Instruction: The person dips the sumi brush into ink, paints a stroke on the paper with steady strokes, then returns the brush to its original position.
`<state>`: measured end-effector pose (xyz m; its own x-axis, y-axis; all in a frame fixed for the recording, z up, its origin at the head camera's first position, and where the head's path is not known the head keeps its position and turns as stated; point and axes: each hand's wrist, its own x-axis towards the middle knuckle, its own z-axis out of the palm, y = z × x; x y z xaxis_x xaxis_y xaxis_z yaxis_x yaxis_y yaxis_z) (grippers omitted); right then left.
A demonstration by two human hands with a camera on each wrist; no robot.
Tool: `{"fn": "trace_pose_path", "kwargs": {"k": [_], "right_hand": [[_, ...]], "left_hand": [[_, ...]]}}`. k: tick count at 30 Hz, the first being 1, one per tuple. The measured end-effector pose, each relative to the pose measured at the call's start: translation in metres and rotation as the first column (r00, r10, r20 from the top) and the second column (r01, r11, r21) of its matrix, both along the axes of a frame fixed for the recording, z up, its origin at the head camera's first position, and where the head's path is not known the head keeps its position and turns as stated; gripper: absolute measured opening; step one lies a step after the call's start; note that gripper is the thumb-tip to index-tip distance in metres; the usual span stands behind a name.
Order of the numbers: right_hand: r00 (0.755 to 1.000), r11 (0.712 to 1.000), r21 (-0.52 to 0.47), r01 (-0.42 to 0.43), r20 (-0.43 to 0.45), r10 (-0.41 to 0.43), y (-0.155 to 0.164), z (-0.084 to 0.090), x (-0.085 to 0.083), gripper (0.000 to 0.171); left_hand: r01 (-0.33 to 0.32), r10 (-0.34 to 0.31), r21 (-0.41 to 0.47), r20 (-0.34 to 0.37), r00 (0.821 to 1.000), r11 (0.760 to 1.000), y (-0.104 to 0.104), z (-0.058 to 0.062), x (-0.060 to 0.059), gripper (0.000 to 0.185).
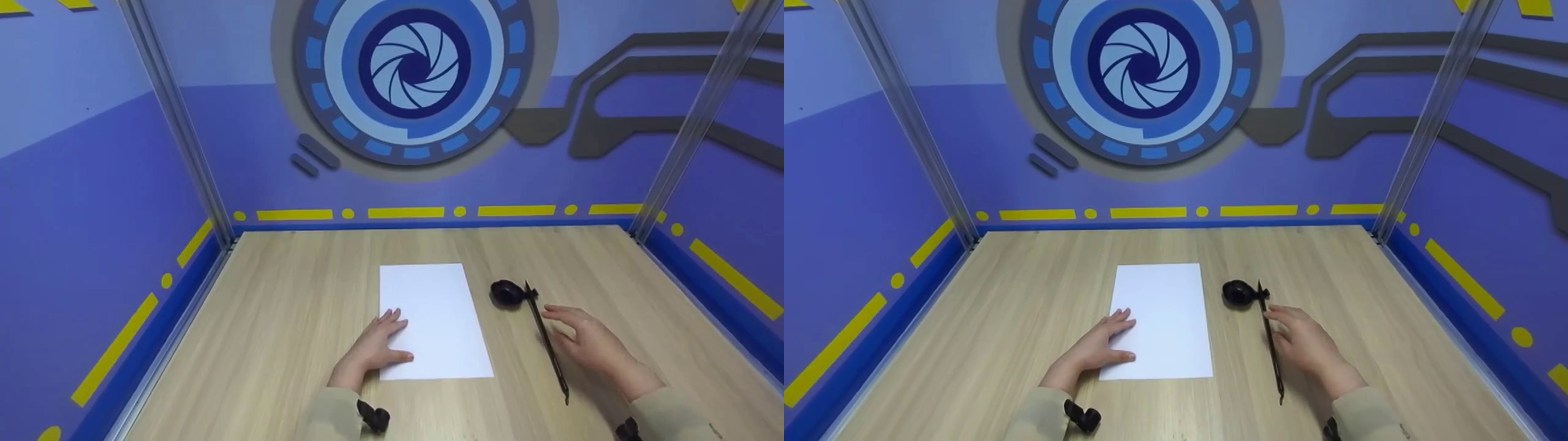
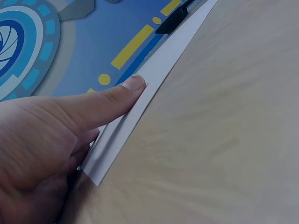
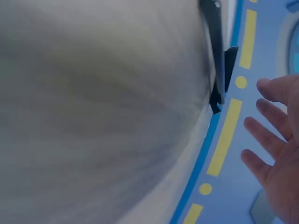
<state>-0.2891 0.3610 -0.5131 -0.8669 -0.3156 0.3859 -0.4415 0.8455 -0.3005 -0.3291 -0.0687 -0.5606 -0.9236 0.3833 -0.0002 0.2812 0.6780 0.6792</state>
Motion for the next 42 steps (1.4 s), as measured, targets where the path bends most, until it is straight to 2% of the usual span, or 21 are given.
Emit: {"fn": "trace_pose_path", "kwargs": {"k": [3, 8, 14, 20, 24, 28, 35, 37, 40, 42], "right_hand": [[0.991, 0.991, 0.118, -0.06, -0.108, 0.073, 0.002, -0.002, -0.003, 0.041], [0.961, 0.95, 0.276, -0.146, -0.189, 0.202, 0.006, -0.005, -0.007, 0.039], [0.914, 0.892, 0.376, -0.25, -0.213, 0.346, 0.007, -0.009, -0.01, 0.038], [0.885, 0.82, 0.507, -0.268, -0.208, 0.417, 0.01, -0.012, -0.013, 0.046], [0.856, 0.79, 0.55, -0.271, -0.237, 0.459, 0.013, -0.016, -0.017, 0.046], [0.839, 0.775, 0.576, -0.26, -0.262, 0.476, 0.015, -0.019, -0.019, 0.047], [0.826, 0.758, 0.603, -0.248, -0.276, 0.491, 0.018, -0.02, -0.02, 0.048], [0.812, 0.759, 0.597, -0.259, -0.29, 0.506, 0.02, -0.022, -0.021, 0.049], [0.776, 0.771, 0.576, -0.271, -0.343, 0.529, 0.021, -0.024, -0.023, 0.044], [0.745, 0.786, 0.556, -0.27, -0.396, 0.536, 0.021, -0.026, -0.026, 0.03]], "left_hand": [[0.002, -0.001, -0.005, 0.003, 1.0, 1.0, -0.001, 0.0, -0.001, 0.08], [0.012, -0.012, 0.003, -0.003, 1.0, 1.0, -0.001, 0.001, -0.001, 0.079], [0.009, -0.009, 0.005, 0.003, 1.0, 1.0, -0.001, 0.0, -0.001, 0.08], [0.011, -0.011, 0.008, 0.002, 1.0, 1.0, -0.001, 0.001, 0.0, 0.08], [0.01, -0.01, 0.009, 0.003, 1.0, 1.0, -0.001, 0.001, 0.001, 0.08], [0.01, -0.01, 0.012, 0.002, 1.0, 1.0, -0.001, 0.002, 0.001, 0.08], [0.017, -0.017, 0.013, -0.009, 1.0, 1.0, -0.001, 0.003, 0.001, 0.079], [0.016, -0.016, 0.013, -0.01, 1.0, 1.0, -0.001, 0.003, 0.001, 0.079], [0.013, -0.013, 0.015, -0.012, 1.0, 1.0, -0.001, 0.003, 0.001, 0.079], [0.006, -0.006, 0.012, -0.007, 1.0, 1.0, -0.001, 0.003, 0.002, 0.079]]}}
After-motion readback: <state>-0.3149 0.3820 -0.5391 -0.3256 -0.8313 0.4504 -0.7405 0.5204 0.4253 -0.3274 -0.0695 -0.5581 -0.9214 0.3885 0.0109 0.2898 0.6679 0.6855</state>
